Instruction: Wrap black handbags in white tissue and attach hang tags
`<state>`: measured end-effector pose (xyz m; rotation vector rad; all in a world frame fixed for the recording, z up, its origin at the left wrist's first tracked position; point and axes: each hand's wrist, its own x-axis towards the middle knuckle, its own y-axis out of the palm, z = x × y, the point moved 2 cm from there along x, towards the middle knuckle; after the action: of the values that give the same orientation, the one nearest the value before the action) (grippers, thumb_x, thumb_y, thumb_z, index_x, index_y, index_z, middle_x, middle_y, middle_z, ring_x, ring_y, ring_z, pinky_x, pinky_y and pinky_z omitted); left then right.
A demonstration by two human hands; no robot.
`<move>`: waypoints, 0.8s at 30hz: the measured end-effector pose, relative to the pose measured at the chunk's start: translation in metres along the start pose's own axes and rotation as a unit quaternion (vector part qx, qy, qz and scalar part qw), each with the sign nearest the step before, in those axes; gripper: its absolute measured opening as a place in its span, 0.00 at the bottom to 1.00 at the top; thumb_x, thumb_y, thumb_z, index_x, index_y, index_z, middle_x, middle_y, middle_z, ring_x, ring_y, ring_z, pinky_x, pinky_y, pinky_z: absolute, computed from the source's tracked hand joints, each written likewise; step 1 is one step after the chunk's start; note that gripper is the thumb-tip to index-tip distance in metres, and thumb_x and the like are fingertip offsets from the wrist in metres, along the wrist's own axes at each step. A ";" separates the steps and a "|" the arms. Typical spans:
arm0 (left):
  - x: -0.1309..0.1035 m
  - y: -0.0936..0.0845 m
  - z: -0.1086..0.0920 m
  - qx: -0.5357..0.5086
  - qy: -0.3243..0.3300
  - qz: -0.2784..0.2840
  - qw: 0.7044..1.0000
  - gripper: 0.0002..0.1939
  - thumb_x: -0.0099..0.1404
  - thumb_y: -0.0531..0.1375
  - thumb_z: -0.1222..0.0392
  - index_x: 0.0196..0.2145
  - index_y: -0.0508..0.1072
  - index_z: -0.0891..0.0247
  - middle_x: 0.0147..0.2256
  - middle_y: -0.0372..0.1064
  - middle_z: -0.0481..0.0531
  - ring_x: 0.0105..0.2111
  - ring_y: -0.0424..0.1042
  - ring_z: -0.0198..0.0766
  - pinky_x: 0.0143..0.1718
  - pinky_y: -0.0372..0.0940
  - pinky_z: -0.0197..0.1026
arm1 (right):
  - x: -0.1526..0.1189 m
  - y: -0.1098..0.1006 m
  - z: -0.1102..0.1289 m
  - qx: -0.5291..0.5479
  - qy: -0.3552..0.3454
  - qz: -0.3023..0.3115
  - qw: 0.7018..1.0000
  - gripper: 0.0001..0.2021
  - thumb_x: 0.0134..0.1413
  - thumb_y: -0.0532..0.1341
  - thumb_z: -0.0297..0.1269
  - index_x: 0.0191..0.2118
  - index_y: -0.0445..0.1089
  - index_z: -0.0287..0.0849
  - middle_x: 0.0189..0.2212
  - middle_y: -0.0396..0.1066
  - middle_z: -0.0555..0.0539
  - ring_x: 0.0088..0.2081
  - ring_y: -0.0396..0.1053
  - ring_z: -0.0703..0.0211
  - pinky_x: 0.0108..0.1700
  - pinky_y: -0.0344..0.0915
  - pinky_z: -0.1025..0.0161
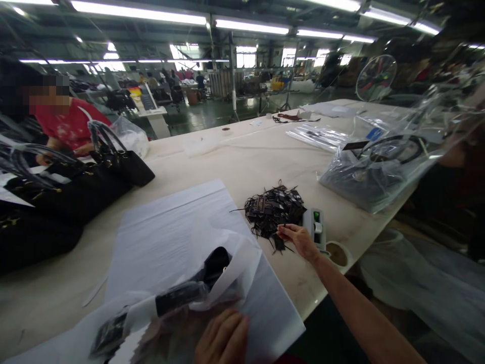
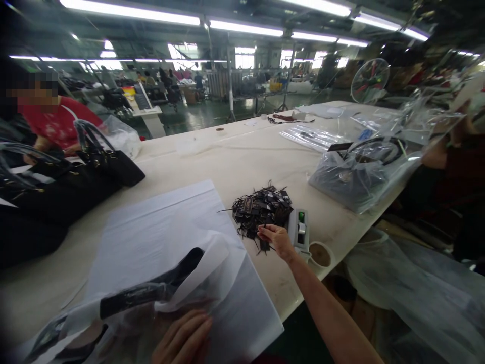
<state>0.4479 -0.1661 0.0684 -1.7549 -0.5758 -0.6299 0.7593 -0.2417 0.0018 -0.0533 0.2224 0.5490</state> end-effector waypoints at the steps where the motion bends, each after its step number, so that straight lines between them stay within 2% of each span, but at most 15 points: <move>1: 0.012 0.009 0.000 -0.060 -0.033 0.008 0.998 0.13 0.61 0.55 0.70 0.43 0.71 0.64 0.36 0.73 0.54 0.41 0.72 0.36 0.43 0.66 0.34 | -0.011 0.000 0.008 0.007 0.001 0.014 1.000 0.24 0.25 0.70 0.52 0.28 0.74 0.37 0.25 0.74 0.46 0.27 0.71 0.60 0.34 0.70 0.60; 2: 0.024 0.018 0.000 -0.124 -0.092 0.025 0.988 0.13 0.61 0.55 0.68 0.44 0.71 0.64 0.37 0.72 0.55 0.40 0.72 0.37 0.41 0.67 0.35 | -0.023 0.000 0.015 0.011 0.002 0.031 0.999 0.23 0.25 0.70 0.51 0.29 0.75 0.37 0.25 0.74 0.46 0.27 0.71 0.60 0.34 0.69 0.61; 3: 0.036 0.027 0.001 -0.187 -0.172 0.049 0.966 0.13 0.61 0.55 0.66 0.44 0.70 0.63 0.39 0.72 0.55 0.38 0.72 0.37 0.39 0.68 0.36 | -0.037 0.002 0.021 0.010 0.002 0.050 0.999 0.22 0.27 0.70 0.50 0.30 0.75 0.38 0.25 0.74 0.47 0.27 0.71 0.60 0.33 0.69 0.61; 5: 0.056 0.045 0.002 -0.291 -0.353 0.099 0.884 0.15 0.60 0.55 0.61 0.45 0.70 0.64 0.40 0.70 0.57 0.34 0.72 0.38 0.33 0.68 0.38 | -0.065 0.007 0.029 0.000 -0.002 0.094 0.996 0.20 0.33 0.70 0.47 0.33 0.76 0.39 0.23 0.73 0.49 0.26 0.70 0.62 0.32 0.68 0.63; 7: 0.070 0.058 0.000 -0.362 -0.487 0.120 0.786 0.17 0.58 0.56 0.56 0.44 0.70 0.67 0.37 0.70 0.58 0.31 0.70 0.38 0.31 0.65 0.39 | -0.092 0.013 0.030 -0.003 -0.011 0.132 0.991 0.19 0.36 0.69 0.45 0.36 0.75 0.40 0.20 0.71 0.51 0.24 0.69 0.64 0.30 0.67 0.64; 9: 0.078 0.064 -0.004 -0.425 -0.541 0.119 0.716 0.18 0.55 0.58 0.54 0.40 0.72 0.69 0.32 0.70 0.56 0.30 0.69 0.39 0.31 0.63 0.39 | -0.114 0.020 0.025 0.005 -0.017 0.164 0.986 0.19 0.39 0.68 0.44 0.39 0.74 0.41 0.20 0.70 0.53 0.23 0.68 0.64 0.29 0.67 0.65; 12: 0.077 0.065 -0.009 -0.500 -0.550 0.111 0.660 0.13 0.51 0.60 0.53 0.30 0.73 0.67 0.26 0.70 0.53 0.28 0.67 0.37 0.31 0.59 0.38 | -0.138 0.025 0.014 0.012 -0.011 0.184 0.983 0.20 0.41 0.67 0.43 0.42 0.72 0.41 0.22 0.72 0.52 0.24 0.70 0.63 0.30 0.69 0.63; 15: 0.065 0.061 -0.011 -0.518 -0.560 0.119 0.636 0.11 0.47 0.60 0.54 0.21 0.70 0.66 0.20 0.67 0.49 0.23 0.63 0.34 0.27 0.56 0.37 | -0.154 0.028 0.007 0.003 0.011 0.192 0.981 0.20 0.40 0.68 0.41 0.43 0.71 0.41 0.22 0.73 0.52 0.24 0.71 0.63 0.30 0.69 0.63; 19: 0.047 0.058 -0.012 -0.537 -0.553 0.132 0.623 0.08 0.46 0.60 0.57 0.19 0.67 0.65 0.18 0.63 0.46 0.21 0.60 0.32 0.25 0.55 0.36 | -0.168 0.034 0.005 0.005 0.039 0.202 0.979 0.20 0.38 0.69 0.38 0.41 0.70 0.41 0.20 0.73 0.52 0.22 0.70 0.63 0.27 0.68 0.65; 22: 0.035 0.056 -0.012 -0.536 -0.545 0.122 0.633 0.09 0.48 0.59 0.56 0.22 0.66 0.65 0.19 0.62 0.46 0.22 0.61 0.33 0.26 0.56 0.37 | -0.175 0.040 0.004 0.027 0.061 0.191 0.979 0.21 0.36 0.70 0.39 0.40 0.70 0.40 0.19 0.73 0.52 0.20 0.69 0.63 0.26 0.66 0.65; 24: 0.028 0.051 -0.011 -0.526 -0.531 0.107 0.656 0.10 0.50 0.59 0.55 0.23 0.66 0.65 0.20 0.62 0.46 0.22 0.60 0.32 0.26 0.55 0.36 | -0.179 0.044 0.005 0.030 0.077 0.185 0.979 0.20 0.36 0.70 0.41 0.38 0.71 0.39 0.19 0.72 0.52 0.20 0.68 0.63 0.26 0.65 0.65</move>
<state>0.5015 -0.1881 0.0540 -3.2526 -0.8120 0.5202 0.5885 -0.2956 0.0467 0.0054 0.4034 0.9090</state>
